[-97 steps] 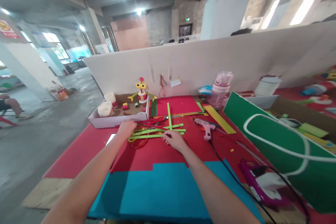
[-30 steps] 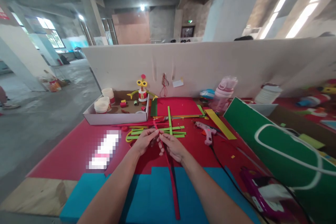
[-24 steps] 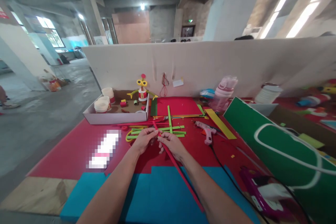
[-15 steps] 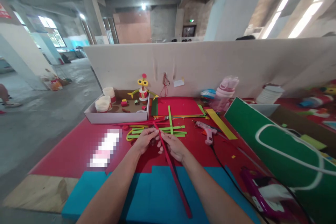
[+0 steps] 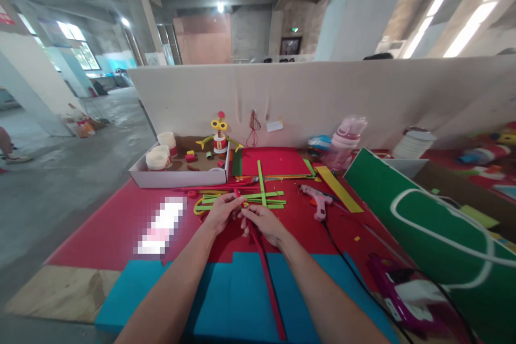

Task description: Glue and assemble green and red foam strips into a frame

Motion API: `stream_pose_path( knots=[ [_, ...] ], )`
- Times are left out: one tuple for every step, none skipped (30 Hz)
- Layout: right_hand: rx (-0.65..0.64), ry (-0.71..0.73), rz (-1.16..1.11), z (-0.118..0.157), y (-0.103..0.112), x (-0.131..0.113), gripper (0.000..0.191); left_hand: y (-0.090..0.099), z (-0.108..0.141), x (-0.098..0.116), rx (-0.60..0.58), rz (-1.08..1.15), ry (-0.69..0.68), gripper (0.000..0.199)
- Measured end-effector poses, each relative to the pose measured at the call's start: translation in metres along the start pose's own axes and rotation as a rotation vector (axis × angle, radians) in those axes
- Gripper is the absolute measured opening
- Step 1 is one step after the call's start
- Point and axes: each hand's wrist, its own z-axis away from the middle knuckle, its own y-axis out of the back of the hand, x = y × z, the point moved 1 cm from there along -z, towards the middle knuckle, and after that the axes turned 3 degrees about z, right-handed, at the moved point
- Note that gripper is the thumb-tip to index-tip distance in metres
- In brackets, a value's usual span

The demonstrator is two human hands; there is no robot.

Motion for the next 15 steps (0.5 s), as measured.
stream_pose_path(
  knots=[
    [-0.017,-0.011,0.008,0.001,0.000,0.000,0.041,0.001,0.000,0.001,0.019,0.007,-0.008,0.031],
    [-0.035,-0.020,0.013,0.002,0.001,-0.001,0.040,0.002,-0.001,0.002,0.035,0.017,-0.014,0.031],
    [-0.051,-0.025,0.014,0.002,0.001,-0.002,0.039,0.003,-0.001,0.003,0.046,0.031,-0.021,0.031],
    [-0.064,-0.026,0.012,0.003,0.002,-0.003,0.038,0.005,-0.002,0.004,0.054,0.049,-0.029,0.031],
    [-0.077,-0.025,0.009,0.004,0.003,-0.004,0.037,0.007,-0.003,0.006,0.062,0.072,-0.042,0.030],
    [-0.094,-0.026,0.006,0.005,0.003,-0.004,0.036,0.010,-0.004,0.008,0.074,0.100,-0.064,0.028],
    [-0.117,-0.027,0.001,0.006,0.004,-0.005,0.035,0.013,-0.005,0.010,0.094,0.132,-0.096,0.027],
    [-0.140,-0.028,-0.009,0.007,0.004,-0.006,0.034,0.016,-0.006,0.012,0.125,0.163,-0.136,0.026],
    [-0.157,-0.026,-0.028,0.007,0.005,-0.006,0.034,0.019,-0.007,0.014,0.168,0.189,-0.184,0.025],
    [-0.166,-0.019,-0.055,0.008,0.005,-0.007,0.034,0.023,-0.008,0.016,0.220,0.202,-0.235,0.025],
    [-0.164,-0.006,-0.089,0.008,0.006,-0.008,0.035,0.026,-0.008,0.018,0.274,0.196,-0.285,0.026],
    [-0.152,0.013,-0.124,0.008,0.007,-0.008,0.035,0.028,-0.008,0.021,0.312,0.169,-0.321,0.024],
    [-0.134,0.033,-0.154,0.008,0.008,-0.009,0.035,0.029,-0.007,0.022,0.328,0.128,-0.341,0.022],
    [-0.116,0.050,-0.175,0.008,0.009,-0.010,0.035,0.029,-0.007,0.024,0.322,0.084,-0.349,0.023],
    [-0.100,0.060,-0.189,0.008,0.010,-0.010,0.035,0.027,-0.005,0.025,0.298,0.043,-0.346,0.029]
  ],
)
